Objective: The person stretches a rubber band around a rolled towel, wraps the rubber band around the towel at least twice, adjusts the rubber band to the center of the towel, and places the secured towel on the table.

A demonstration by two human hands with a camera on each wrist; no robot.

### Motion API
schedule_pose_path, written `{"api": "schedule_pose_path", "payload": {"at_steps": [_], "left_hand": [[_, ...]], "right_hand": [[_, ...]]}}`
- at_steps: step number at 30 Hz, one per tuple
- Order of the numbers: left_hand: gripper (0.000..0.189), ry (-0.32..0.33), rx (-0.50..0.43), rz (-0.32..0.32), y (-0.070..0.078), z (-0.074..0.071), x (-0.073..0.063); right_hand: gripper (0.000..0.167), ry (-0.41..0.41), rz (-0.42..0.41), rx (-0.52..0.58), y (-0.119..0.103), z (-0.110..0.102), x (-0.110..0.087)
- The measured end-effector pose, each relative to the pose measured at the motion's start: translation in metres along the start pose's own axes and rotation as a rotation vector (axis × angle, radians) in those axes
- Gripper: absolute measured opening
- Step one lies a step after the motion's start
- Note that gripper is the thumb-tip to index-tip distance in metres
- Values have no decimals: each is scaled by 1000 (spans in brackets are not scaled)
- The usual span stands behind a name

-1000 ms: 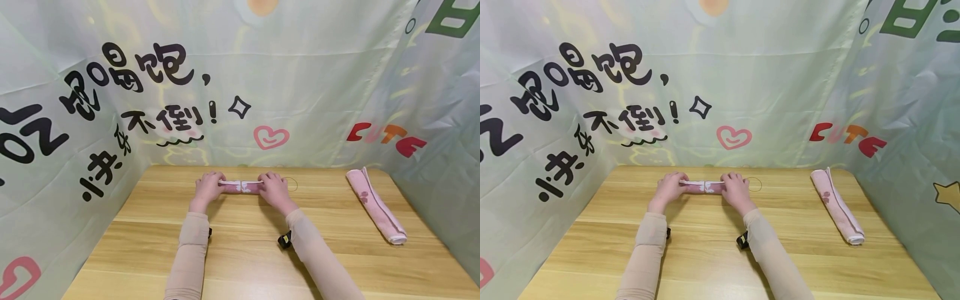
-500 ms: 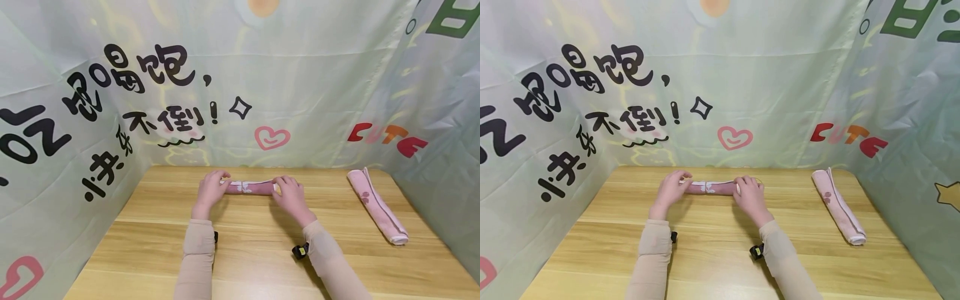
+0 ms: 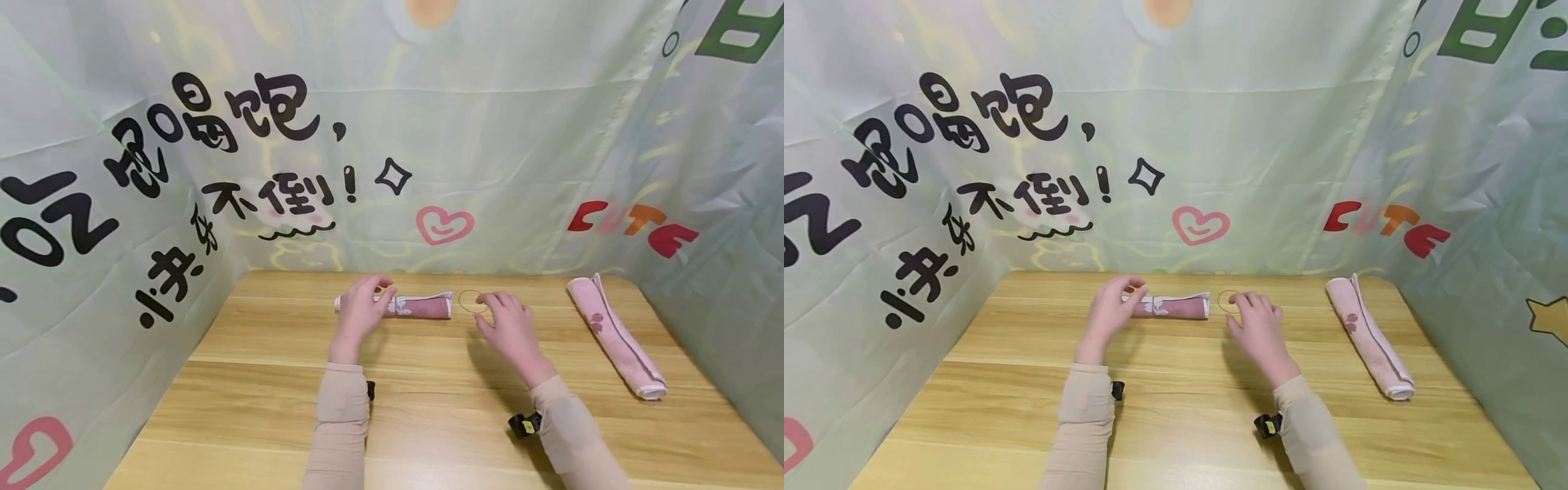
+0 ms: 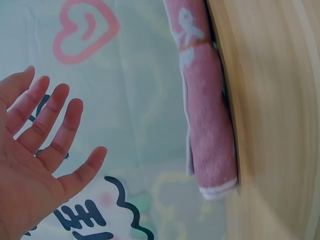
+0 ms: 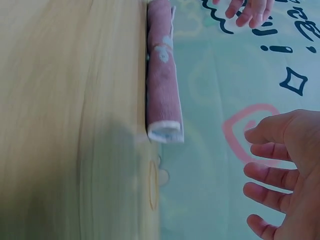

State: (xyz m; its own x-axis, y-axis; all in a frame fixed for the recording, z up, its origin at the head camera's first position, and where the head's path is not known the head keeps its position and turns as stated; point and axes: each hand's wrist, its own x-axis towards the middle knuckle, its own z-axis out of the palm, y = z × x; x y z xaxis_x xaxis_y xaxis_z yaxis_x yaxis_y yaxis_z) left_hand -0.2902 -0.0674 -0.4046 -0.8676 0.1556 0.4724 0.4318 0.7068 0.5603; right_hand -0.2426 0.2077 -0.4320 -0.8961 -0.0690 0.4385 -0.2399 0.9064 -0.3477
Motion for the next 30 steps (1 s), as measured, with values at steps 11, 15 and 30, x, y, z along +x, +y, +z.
{"api": "schedule_pose_path", "payload": {"at_steps": [11,15,30], "left_hand": [[20,22,-65,90,20,18,3],[20,23,-64,121,28,27,4],[19,3,-31,185,55,62,5]], "right_hand": [[25,69,26,-15,25,-23,-13],[26,87,35,-10,35,-30,-16],[30,100,107,-75,72,-55,-25]]}}
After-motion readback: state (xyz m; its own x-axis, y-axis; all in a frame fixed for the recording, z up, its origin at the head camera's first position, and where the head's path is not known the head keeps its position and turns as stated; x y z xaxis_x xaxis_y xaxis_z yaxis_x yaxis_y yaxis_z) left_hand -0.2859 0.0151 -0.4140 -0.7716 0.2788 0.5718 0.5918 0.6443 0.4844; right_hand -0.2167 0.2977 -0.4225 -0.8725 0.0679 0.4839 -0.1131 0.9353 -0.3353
